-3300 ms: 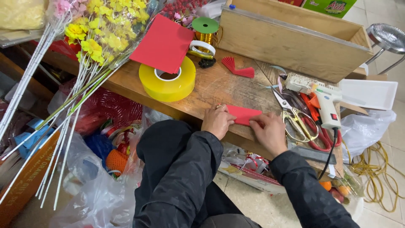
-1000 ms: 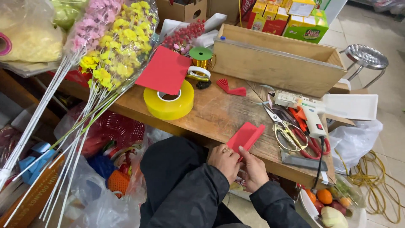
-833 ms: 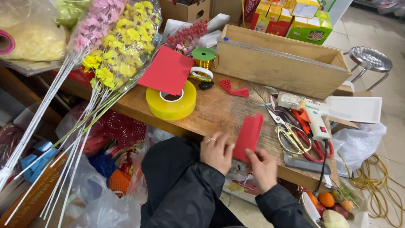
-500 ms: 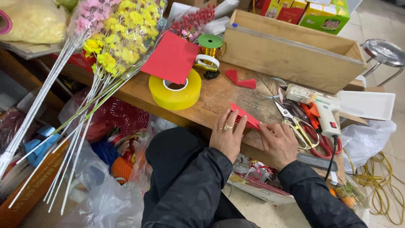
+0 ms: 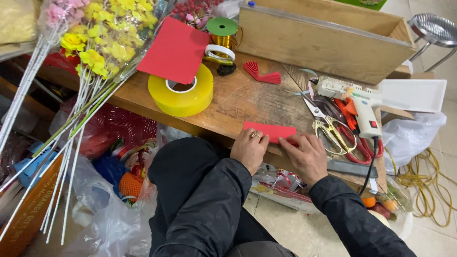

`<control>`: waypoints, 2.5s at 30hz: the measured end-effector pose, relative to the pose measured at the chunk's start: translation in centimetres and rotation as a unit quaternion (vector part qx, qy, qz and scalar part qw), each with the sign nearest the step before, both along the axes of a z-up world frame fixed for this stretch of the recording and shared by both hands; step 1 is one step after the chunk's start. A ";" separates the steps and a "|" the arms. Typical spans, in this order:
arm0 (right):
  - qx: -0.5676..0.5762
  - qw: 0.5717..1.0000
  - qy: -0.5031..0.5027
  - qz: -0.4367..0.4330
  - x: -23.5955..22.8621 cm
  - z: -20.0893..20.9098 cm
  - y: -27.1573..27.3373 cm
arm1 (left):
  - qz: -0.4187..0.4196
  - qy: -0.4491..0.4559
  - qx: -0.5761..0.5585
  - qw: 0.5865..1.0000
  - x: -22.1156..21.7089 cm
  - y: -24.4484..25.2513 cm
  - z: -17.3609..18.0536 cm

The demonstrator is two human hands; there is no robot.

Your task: Folding small rectangular pieces of red paper into accordion-style decorative fans.

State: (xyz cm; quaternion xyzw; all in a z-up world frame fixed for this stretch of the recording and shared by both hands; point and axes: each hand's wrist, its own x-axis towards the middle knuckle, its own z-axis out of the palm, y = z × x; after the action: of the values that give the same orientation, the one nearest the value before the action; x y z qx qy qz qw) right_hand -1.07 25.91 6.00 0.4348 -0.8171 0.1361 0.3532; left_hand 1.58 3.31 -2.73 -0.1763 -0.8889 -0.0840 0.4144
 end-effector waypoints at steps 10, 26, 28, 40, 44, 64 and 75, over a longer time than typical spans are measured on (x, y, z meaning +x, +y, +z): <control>-0.026 0.989 -0.146 -0.011 0.2 0.0 -0.6 | 0.001 -0.091 0.040 0.995 1.9 0.0 1.6; -0.086 0.787 -0.598 -0.124 -3.9 4.3 -3.5 | 0.035 -0.278 0.199 0.939 -1.7 -2.1 2.8; -0.084 0.787 -0.598 -0.131 -4.2 3.9 -3.6 | 0.038 -0.272 0.199 0.941 -1.7 -2.2 2.6; -0.088 0.796 -0.584 -0.135 -4.3 3.3 -3.8 | 0.069 -0.251 0.191 0.946 -0.9 -1.8 2.9; -0.096 0.798 -0.582 -0.126 -4.5 2.8 -3.6 | 0.073 -0.245 0.199 0.946 0.0 -1.5 4.1; 0.121 0.983 -0.110 -0.088 1.3 1.9 -3.7 | 0.050 -0.211 0.156 0.964 0.3 -1.5 5.8; 0.022 0.976 0.198 -0.082 -1.0 -3.1 -3.7 | 0.104 -0.303 0.139 0.937 -2.7 -2.0 1.7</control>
State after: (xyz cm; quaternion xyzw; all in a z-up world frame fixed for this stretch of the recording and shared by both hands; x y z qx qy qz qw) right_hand -2.03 22.18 2.89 0.3927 -0.7664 -0.0005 0.5084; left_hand -1.08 1.32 -0.98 0.0101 -0.9651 -0.2127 0.1526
